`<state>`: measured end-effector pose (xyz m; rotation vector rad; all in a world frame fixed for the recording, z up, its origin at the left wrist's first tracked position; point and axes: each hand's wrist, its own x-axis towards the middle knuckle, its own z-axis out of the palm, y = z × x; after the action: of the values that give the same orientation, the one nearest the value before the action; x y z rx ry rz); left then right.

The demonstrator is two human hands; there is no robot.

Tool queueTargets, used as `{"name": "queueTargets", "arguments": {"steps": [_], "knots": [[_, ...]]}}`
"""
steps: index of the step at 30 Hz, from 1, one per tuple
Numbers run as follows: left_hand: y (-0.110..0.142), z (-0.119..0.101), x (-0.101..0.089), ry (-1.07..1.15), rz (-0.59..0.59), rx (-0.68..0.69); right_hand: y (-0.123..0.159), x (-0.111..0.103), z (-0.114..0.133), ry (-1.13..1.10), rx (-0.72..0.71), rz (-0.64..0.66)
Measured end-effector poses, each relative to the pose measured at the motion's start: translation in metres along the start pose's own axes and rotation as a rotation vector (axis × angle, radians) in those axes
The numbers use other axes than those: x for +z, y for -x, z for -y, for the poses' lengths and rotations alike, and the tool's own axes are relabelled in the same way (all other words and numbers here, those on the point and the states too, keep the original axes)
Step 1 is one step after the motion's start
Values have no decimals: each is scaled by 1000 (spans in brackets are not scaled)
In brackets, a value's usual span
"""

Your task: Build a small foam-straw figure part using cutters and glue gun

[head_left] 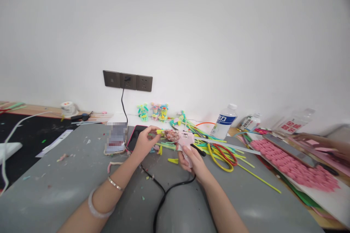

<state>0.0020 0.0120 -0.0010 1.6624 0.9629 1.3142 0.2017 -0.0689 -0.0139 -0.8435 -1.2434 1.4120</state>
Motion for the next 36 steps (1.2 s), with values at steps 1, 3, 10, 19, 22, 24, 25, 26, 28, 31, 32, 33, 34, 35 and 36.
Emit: {"name": "queueTargets", "arguments": {"steps": [1, 3, 10, 19, 22, 24, 25, 26, 28, 31, 32, 33, 34, 35, 36], "knots": [[0, 0, 0, 9, -7, -3, 0, 0, 0, -2, -1, 1], [-1, 0, 0, 23, -24, -3, 0, -1, 0, -5, -3, -1], [-1, 0, 0, 51, -47, 11, -1, -1, 2, -5, 0, -17], [-1, -1, 0, 91, -64, -3, -2, -4, -4, 1, -19, -36], [-1, 0, 0, 109, -68, 2, -1, -3, -3, 10, -15, -45], [-2, 0, 0, 112, -74, 7, -1, -3, -2, 12, -18, -52], [-2, 0, 0, 113, -74, 8, -1, -3, -1, 15, -19, -52], [-2, -1, 0, 113, -76, 6, 0, -2, -1, 20, -19, -53], [-1, -2, -1, 115, -77, 2, -1, -2, 0, 34, -17, -51], [-1, -5, -1, 123, -77, -11, -1, -2, 3, 50, -12, -55], [-1, -5, -1, 128, -75, -16, -1, -2, 3, 53, -9, -63], [-1, -5, -1, 133, -74, -19, -2, -1, 4, 55, -5, -71], [-1, -5, -2, 139, -74, -21, -2, -1, 4, 56, 1, -81], [-1, -5, -2, 142, -74, -21, -2, -1, 4, 55, 5, -95], [-1, -4, -2, 144, -75, -21, -3, -1, 4, 50, 2, -112]]}}
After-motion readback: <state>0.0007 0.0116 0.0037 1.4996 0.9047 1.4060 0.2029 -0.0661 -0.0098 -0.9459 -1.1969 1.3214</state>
